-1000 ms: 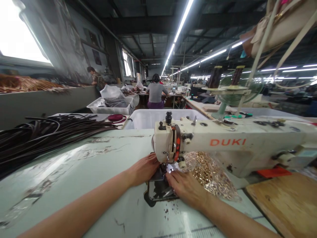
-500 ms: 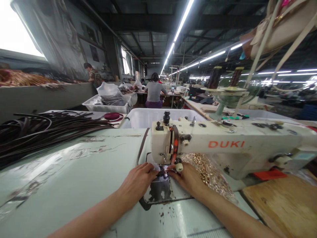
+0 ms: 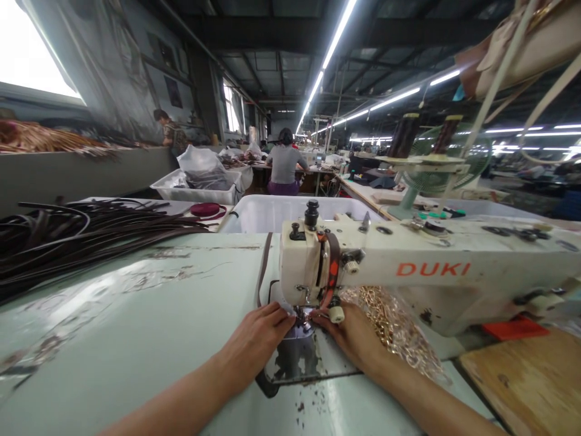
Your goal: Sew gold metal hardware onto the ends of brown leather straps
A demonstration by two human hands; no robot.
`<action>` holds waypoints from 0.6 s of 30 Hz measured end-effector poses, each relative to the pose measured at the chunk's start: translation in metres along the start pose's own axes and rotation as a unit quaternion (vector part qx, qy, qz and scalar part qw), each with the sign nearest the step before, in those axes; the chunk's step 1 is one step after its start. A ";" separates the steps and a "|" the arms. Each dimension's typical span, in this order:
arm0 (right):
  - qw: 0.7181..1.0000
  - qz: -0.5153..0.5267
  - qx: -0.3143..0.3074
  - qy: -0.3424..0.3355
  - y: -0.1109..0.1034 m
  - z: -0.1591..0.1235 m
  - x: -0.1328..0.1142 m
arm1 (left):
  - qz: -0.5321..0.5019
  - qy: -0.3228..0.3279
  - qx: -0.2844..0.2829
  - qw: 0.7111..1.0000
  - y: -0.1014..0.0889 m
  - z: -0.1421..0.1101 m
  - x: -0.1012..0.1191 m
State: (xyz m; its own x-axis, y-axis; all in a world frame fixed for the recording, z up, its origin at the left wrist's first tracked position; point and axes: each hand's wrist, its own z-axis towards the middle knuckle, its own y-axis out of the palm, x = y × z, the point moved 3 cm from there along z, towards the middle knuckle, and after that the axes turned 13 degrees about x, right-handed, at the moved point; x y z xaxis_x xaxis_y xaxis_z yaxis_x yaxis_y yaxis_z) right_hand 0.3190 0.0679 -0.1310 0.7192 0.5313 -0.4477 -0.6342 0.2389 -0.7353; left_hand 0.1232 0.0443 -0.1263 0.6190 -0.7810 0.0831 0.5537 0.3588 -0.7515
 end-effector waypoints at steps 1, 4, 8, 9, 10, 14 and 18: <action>1.000 0.006 -0.003 0.000 0.001 0.000 0.000 | 0.004 -0.004 -0.007 1.000 0.000 0.000 0.000; 1.000 0.017 -0.009 -0.006 0.001 0.000 0.001 | 0.024 -0.023 -0.033 0.999 0.000 0.001 0.000; 1.000 0.014 -0.004 -0.020 0.000 0.001 0.000 | 0.037 -0.029 -0.053 0.997 0.002 0.002 -0.002; 1.000 0.013 -0.001 -0.020 0.000 0.001 0.000 | 0.041 -0.028 -0.054 0.997 0.002 0.002 -0.002; 1.000 0.011 0.001 -0.020 0.000 0.001 0.000 | 0.044 -0.027 -0.054 0.997 0.003 0.002 -0.002; 1.000 0.003 0.002 -0.019 0.000 0.002 0.000 | 0.052 -0.019 -0.054 0.997 0.005 0.002 -0.002; 1.000 -0.011 -0.006 -0.021 0.001 0.003 0.001 | 0.059 -0.011 -0.051 0.997 0.006 0.001 -0.002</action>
State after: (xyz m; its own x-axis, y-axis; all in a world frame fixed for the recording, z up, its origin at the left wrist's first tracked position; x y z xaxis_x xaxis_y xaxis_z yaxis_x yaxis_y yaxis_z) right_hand 0.3180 0.0707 -0.1311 0.7197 0.5604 -0.4100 -0.6151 0.2406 -0.7509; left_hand 0.1255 0.0488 -0.1301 0.6892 -0.7246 0.0049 0.4184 0.3924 -0.8191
